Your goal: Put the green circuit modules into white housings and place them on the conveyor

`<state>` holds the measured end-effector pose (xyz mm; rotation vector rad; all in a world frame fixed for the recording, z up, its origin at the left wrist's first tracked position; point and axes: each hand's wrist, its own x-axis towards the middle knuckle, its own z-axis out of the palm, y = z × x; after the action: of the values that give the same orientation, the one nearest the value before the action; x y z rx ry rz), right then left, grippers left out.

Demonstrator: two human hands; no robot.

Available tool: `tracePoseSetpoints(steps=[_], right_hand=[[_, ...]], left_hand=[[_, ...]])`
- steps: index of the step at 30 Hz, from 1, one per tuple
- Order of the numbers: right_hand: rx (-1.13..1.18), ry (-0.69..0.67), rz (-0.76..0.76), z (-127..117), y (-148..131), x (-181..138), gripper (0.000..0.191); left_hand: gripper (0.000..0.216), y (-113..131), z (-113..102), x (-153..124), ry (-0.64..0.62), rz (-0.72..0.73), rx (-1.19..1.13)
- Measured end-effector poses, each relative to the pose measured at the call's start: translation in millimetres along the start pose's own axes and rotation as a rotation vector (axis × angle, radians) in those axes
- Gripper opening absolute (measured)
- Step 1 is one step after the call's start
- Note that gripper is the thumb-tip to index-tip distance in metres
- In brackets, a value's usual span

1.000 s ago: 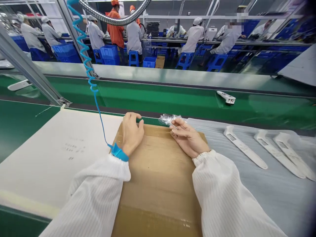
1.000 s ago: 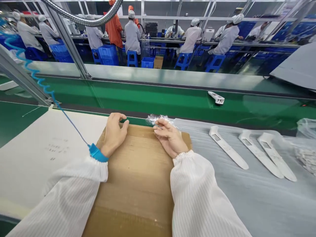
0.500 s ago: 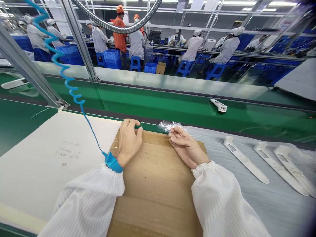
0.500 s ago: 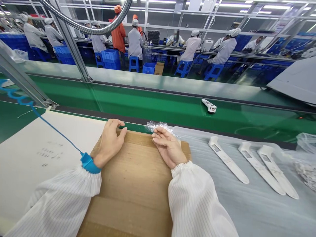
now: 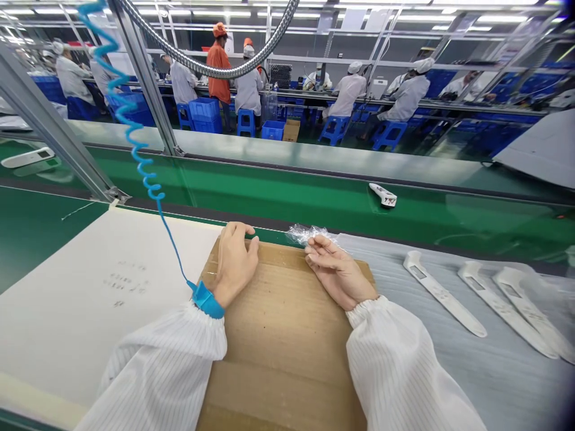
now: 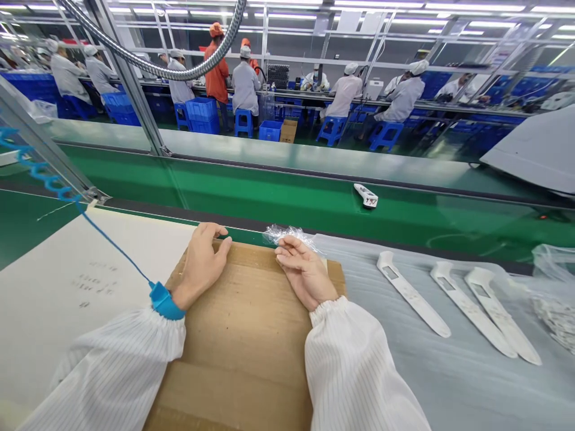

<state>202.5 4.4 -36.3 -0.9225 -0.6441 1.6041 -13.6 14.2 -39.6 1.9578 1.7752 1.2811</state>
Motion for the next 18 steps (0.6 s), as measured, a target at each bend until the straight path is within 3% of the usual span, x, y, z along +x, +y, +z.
tracePoseSetpoints(steps=[12, 15, 18], right_hand=[[-0.056, -0.014, -0.025, -2, -5, -4, 0.039], [-0.287, 0.006, -0.096, -13, -28, 6, 0.034], [-0.724, 0.16, -0.177, -36, -70, 37, 0.035]], left_hand=[[0.008, 0, 0, 0, -0.006, 0.012, 0.005], [0.008, -1, 1, 0, -0.003, 0.025, -0.008], [0.008, 0, 3, -1, 0.001, 0.024, -0.03]])
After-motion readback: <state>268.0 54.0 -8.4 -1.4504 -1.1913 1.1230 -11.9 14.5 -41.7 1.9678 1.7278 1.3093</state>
